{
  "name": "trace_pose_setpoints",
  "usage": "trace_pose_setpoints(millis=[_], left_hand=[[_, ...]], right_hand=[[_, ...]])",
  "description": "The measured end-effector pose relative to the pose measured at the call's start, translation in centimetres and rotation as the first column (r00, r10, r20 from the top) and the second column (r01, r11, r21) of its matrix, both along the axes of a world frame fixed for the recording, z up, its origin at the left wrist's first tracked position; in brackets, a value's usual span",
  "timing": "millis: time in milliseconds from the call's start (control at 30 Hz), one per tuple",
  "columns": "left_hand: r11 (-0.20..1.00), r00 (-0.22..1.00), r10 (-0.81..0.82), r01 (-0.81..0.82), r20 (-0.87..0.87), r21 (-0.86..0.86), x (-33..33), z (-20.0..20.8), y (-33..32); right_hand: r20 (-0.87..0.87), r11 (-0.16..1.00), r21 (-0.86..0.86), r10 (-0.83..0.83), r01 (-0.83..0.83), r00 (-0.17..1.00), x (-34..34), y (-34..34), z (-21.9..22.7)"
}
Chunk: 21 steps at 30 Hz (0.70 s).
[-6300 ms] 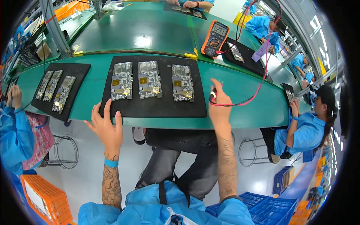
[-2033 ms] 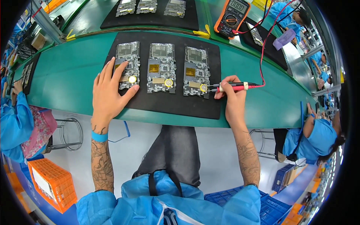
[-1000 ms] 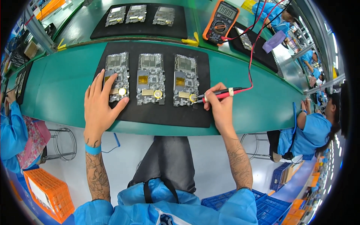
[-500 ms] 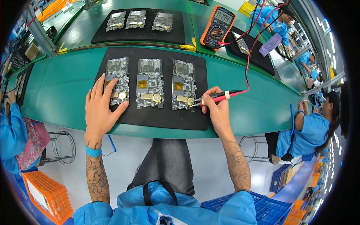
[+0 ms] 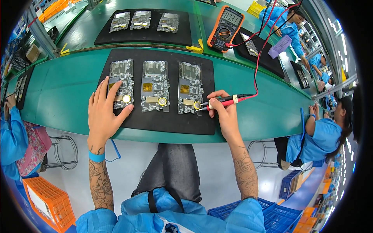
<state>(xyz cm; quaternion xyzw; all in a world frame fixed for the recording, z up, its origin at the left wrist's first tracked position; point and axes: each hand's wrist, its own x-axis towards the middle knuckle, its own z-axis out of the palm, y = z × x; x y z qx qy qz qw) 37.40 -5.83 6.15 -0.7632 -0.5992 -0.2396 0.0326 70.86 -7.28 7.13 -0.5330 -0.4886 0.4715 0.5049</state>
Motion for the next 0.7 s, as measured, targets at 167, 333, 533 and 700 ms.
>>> trace_pose_setpoints(millis=[167,333,533,700], left_hand=[[1.000,1.000,0.008,-0.008,-0.007,-0.004,0.0,0.2,0.0],[1.000,1.000,0.002,-0.002,-0.008,-0.006,0.1,0.1,0.1],[1.000,1.000,0.000,0.000,0.007,-0.008,-0.2,0.1,-0.1],[1.000,1.000,0.006,-0.006,0.023,0.004,-0.7,0.0,-0.3]], right_hand=[[-0.021,1.000,0.019,-0.019,0.019,1.000,-0.2,0.0,-0.1],[-0.020,0.998,0.037,-0.041,0.042,0.999,-0.1,0.0,-0.6],[-0.063,0.996,0.070,-0.048,0.053,0.997,-0.2,0.0,-1.2],[-0.080,0.995,0.053,-0.077,0.081,0.994,-0.7,-0.3,-0.4]])
